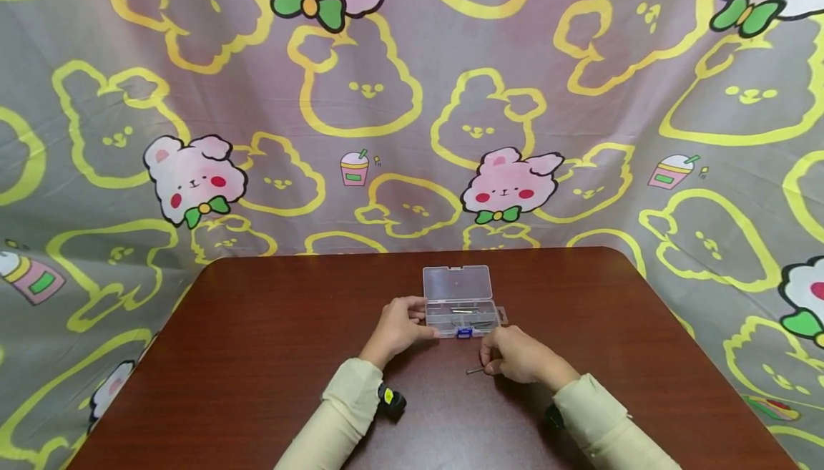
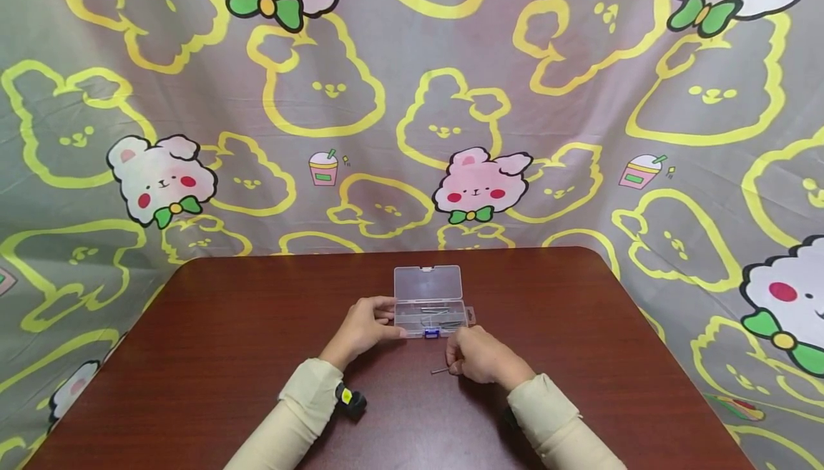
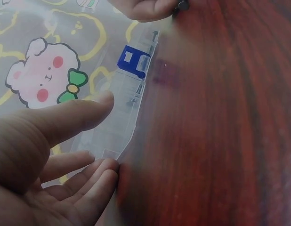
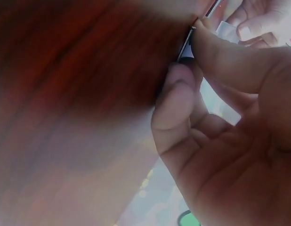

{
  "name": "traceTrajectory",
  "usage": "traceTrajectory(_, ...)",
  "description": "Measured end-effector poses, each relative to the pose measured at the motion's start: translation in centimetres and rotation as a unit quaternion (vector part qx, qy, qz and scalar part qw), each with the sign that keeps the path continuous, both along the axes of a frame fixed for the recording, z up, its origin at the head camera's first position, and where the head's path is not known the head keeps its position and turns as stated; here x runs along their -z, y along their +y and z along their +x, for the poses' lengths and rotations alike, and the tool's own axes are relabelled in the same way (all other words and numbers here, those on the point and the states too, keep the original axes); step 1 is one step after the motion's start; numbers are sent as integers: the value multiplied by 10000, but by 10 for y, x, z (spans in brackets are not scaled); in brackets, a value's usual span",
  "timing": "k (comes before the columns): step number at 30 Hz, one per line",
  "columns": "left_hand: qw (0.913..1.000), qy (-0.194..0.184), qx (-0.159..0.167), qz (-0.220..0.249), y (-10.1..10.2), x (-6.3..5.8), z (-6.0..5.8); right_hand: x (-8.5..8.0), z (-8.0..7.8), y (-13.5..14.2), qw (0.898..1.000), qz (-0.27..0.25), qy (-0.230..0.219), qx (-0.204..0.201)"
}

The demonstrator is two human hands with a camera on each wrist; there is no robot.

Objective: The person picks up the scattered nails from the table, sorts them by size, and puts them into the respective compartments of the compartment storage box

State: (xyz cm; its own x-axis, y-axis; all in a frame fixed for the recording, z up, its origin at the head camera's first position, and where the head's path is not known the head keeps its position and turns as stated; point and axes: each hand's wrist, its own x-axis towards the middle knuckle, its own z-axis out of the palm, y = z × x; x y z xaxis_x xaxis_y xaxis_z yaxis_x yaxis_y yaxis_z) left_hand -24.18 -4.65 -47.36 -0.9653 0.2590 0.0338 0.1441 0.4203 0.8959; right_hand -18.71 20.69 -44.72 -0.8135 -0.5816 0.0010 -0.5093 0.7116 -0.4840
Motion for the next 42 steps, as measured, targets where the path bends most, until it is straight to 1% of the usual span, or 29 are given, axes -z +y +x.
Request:
traceTrajectory(4, 10000, 18, 11, -16, 0, 0, 0, -2, 2, -3, 9984, 523, -82, -204)
traceTrajectory(7, 10000, -1, 14, -33, 0, 0, 0, -4, 5, -4, 9959, 854, -117, -271)
traceTrajectory(9, 10000, -23, 4, -33, 0, 0, 0, -4, 6, -5, 9948, 960, -143, -296)
traceTrajectory(11, 10000, -82, -21, -31, 0, 0, 1, -4, 7, -4, 9950, 931, -169, -309)
traceTrajectory(14, 9999, -113, -36, -40, 0, 0, 2, -3, 6, -2, 9975, 592, -257, -288)
traceTrajectory(17, 9999, -108, -37, -52, 0, 0, 2, -1, 4, 3, 9989, 26, -349, -309)
traceTrajectory(19, 10000, -71, -32, -34, -1, 0, 2, -1, 2, 6, 9976, -390, -455, -344)
traceTrajectory(22, 10000, -51, -29, -17, -1, -1, 1, -2, -1, 11, 9927, -894, -763, -261)
traceTrajectory(25, 10000, -46, -34, -18, 0, -2, 1, -1, -3, 16, 9844, -1359, -1111, -63)
traceTrajectory(28, 9999, -86, -48, -27, 0, -3, 2, 3, -6, 20, 9769, -1723, -1255, 177)
traceTrajectory(32, 9999, -93, -47, -36, 0, -2, 1, 6, -8, 23, 9715, -1968, -1177, 604)
traceTrajectory(35, 10000, -83, -48, -23, 0, -2, 0, 7, -9, 23, 9665, -2134, -1148, 848)
traceTrajectory(38, 10000, -79, -45, -25, 0, -3, 0, 6, -10, 22, 9627, -2248, -1168, 948)
traceTrajectory(42, 10000, -35, -12, -36, -1, -3, 1, 5, -9, 22, 9635, -2226, -1139, 954)
